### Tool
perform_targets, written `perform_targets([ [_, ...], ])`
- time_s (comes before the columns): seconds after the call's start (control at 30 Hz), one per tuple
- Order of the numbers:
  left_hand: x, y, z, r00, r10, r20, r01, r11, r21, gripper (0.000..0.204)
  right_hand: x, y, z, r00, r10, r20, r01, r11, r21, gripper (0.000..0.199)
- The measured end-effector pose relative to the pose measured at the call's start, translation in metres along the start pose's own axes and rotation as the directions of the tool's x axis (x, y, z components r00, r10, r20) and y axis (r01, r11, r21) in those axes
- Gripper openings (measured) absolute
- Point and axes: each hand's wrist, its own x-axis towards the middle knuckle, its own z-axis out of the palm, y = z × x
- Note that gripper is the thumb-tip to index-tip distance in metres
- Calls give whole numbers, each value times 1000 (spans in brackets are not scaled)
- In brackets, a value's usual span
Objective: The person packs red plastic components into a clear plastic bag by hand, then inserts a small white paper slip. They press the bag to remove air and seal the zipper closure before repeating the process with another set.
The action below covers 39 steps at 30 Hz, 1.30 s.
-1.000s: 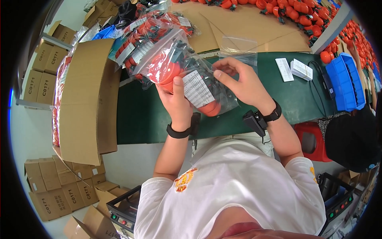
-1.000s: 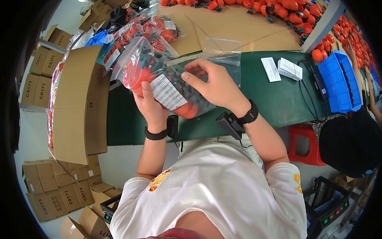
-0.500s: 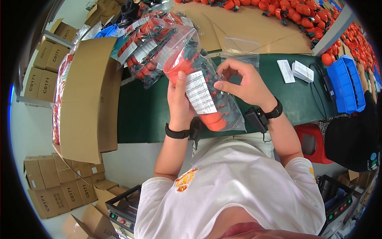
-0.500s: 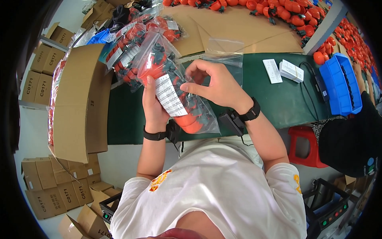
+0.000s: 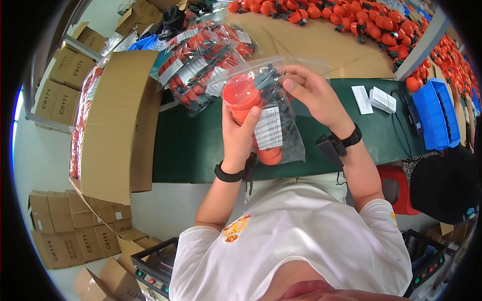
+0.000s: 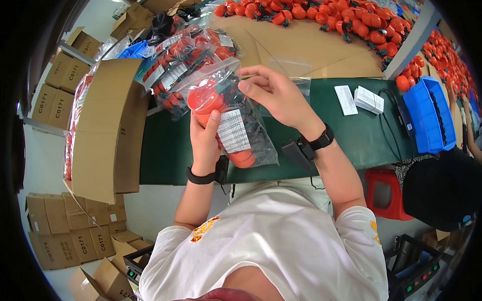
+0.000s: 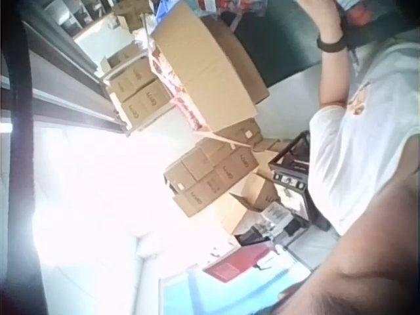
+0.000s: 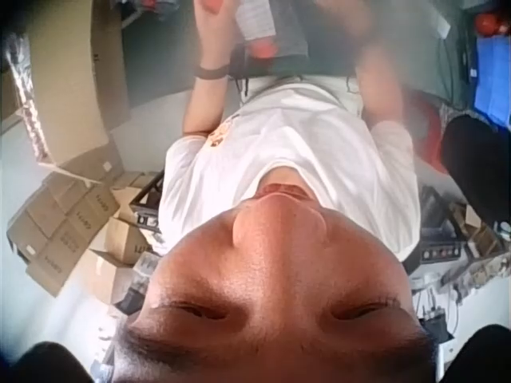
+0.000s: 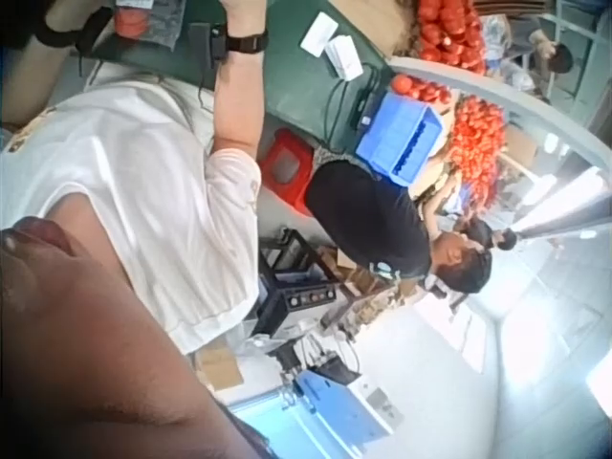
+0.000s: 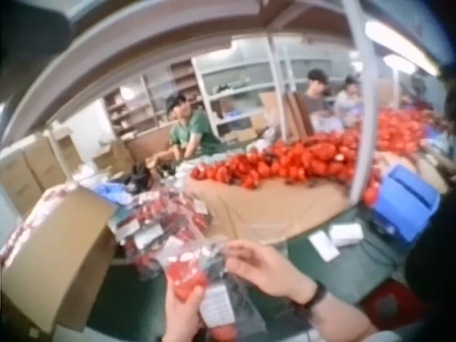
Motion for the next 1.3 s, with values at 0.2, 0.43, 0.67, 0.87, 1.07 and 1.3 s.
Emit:
perform_targets([
  [0.2, 4, 7, -1, 997, -40, 68, 43, 999, -29, 58, 25, 1, 2, 985, -166, 35, 169, 932, -319, 44],
  [0.43, 8, -4, -11, 997, -45, 59, 48, 997, -56, 59, 35, 0, 9, 957, -287, 42, 275, 854, -442, 41],
  [0.67, 12, -16, -11, 997, 73, 5, -73, 997, -14, 53, 24, -11, 15, 982, -189, -10, 158, 848, -506, 41],
  [0.87, 19, -24, -16, 986, 141, -86, -144, 989, -25, 54, -2, -1, 24, 991, -132, 5, 129, 958, -257, 57],
  [1.07, 16, -20, -5, 995, 81, -58, -89, 986, -144, 47, -1, 4, 25, 981, -194, 10, 175, 862, -475, 52],
  [1.3, 14, -21, -2, 993, 90, -78, -100, 986, -135, 60, -5, -1, 25, 978, -203, 43, 198, 853, -483, 49],
])
